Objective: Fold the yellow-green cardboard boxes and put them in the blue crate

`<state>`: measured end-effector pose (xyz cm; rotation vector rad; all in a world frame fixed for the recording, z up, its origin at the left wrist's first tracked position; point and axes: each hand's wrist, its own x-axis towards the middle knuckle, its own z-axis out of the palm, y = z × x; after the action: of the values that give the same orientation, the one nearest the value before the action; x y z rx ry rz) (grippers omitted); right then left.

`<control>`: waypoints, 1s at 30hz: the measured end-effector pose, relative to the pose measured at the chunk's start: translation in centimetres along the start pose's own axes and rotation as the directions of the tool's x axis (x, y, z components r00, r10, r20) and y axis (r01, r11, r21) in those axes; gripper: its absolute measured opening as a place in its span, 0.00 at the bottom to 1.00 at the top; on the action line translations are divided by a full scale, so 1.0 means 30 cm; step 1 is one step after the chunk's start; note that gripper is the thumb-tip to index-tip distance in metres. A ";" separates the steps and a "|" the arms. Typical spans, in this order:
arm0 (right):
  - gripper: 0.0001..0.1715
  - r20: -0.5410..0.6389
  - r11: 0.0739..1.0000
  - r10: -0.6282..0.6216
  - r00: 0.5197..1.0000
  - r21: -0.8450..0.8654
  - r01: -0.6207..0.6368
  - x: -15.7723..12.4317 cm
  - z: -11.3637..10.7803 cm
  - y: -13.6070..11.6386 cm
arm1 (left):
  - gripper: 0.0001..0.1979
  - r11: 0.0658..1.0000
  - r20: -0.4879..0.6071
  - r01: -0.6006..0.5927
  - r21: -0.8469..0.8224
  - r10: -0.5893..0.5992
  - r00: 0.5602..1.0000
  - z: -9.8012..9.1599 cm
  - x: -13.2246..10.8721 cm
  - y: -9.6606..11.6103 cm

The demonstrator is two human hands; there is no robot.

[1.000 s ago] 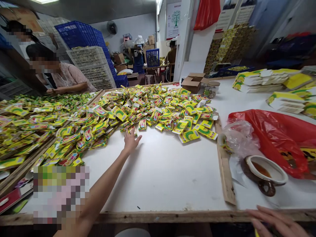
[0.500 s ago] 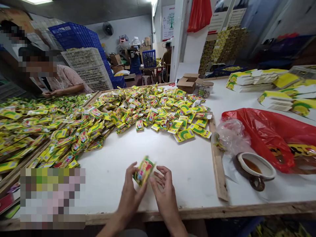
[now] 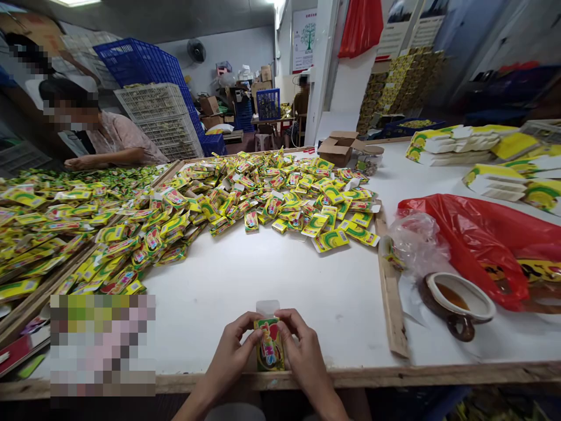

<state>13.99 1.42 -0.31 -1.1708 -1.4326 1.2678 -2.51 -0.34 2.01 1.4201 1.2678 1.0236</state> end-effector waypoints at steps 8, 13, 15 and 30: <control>0.12 0.063 0.996 -0.061 0.996 -0.064 0.065 0.054 -0.023 -0.038 | 0.12 0.976 -0.097 -0.047 -0.212 0.026 0.995 0.044 0.012 -0.014; 0.11 0.043 0.991 -0.121 0.992 -0.059 0.123 0.032 -0.013 -0.041 | 0.07 0.986 -0.108 -0.048 -0.158 0.031 0.994 0.052 0.005 0.004; 0.11 0.052 0.984 -0.147 0.988 -0.096 0.151 0.027 -0.011 -0.050 | 0.07 0.991 -0.122 -0.037 -0.125 0.021 0.992 0.051 0.007 0.017; 0.11 -0.002 0.997 -0.038 0.999 -0.072 0.038 0.029 0.009 -0.060 | 0.09 0.974 -0.146 0.062 -0.218 -0.096 0.985 0.049 0.015 -0.028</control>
<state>13.40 2.15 1.48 -1.1875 -1.5021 1.1957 -1.22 -0.05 0.88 1.1356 1.2738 1.1966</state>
